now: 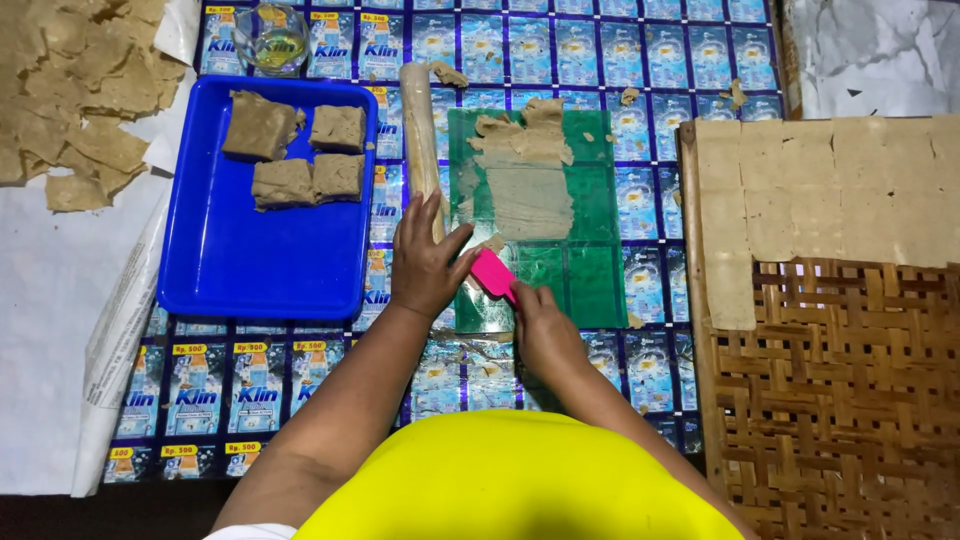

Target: Rolling and cutting pieces of dough or paste into rectangular shapes.

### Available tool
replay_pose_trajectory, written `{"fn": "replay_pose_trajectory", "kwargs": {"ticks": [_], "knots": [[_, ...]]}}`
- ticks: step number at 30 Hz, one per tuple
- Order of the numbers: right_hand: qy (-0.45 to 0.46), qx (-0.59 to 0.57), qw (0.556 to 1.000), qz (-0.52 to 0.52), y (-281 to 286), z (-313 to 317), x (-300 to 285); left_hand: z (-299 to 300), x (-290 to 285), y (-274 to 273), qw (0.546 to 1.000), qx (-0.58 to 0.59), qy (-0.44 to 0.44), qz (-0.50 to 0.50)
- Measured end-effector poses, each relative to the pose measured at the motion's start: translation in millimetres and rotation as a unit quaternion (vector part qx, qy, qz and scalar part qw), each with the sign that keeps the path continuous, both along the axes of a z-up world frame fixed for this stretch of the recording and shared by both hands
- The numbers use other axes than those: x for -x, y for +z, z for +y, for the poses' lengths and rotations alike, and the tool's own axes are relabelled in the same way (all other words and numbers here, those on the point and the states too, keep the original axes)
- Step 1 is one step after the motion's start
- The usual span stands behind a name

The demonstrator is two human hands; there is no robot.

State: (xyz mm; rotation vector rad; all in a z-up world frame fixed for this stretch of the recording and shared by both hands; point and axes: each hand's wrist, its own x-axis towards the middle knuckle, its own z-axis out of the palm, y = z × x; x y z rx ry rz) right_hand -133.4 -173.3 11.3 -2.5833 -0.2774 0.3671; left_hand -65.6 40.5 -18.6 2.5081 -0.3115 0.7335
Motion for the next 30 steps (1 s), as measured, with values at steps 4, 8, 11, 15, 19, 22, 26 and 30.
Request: {"fn": "replay_pose_trajectory", "kwargs": {"ticks": [4,8,11,15,19,22,26,30], "knots": [[-0.022,-0.056,0.995,0.078,0.4,-1.6,0.8,2.2,1.2,2.3,1.0,-0.001,-0.004,0.016],[-0.111,0.0,0.991,0.078,-9.6,-13.6,9.8,2.4,2.0,2.6,1.0,0.0,-0.007,0.027],[-0.15,0.095,0.984,0.033,-15.4,-26.2,9.4,2.9,1.0,2.7,0.999,-0.003,-0.007,0.031],[-0.185,0.12,0.975,0.004,-24.3,-42.6,3.4,3.4,0.7,-1.2,0.999,-0.002,-0.004,0.036],[-0.18,0.118,0.976,-0.009,-24.7,-42.3,-1.4,2.7,0.5,-0.6,0.999,-0.005,-0.002,0.037],[-0.16,0.111,0.981,-0.016,-25.7,-40.1,-4.6,2.9,-0.3,-0.7,0.999,-0.008,0.002,0.036],[-0.158,0.112,0.981,-0.019,-31.5,-39.6,-6.5,2.7,0.5,0.5,0.999,-0.006,0.004,0.036],[-0.168,0.105,0.98,-0.02,-36.7,-38.0,-12.8,3.0,-0.1,0.0,0.999,-0.002,0.004,0.035]]}}
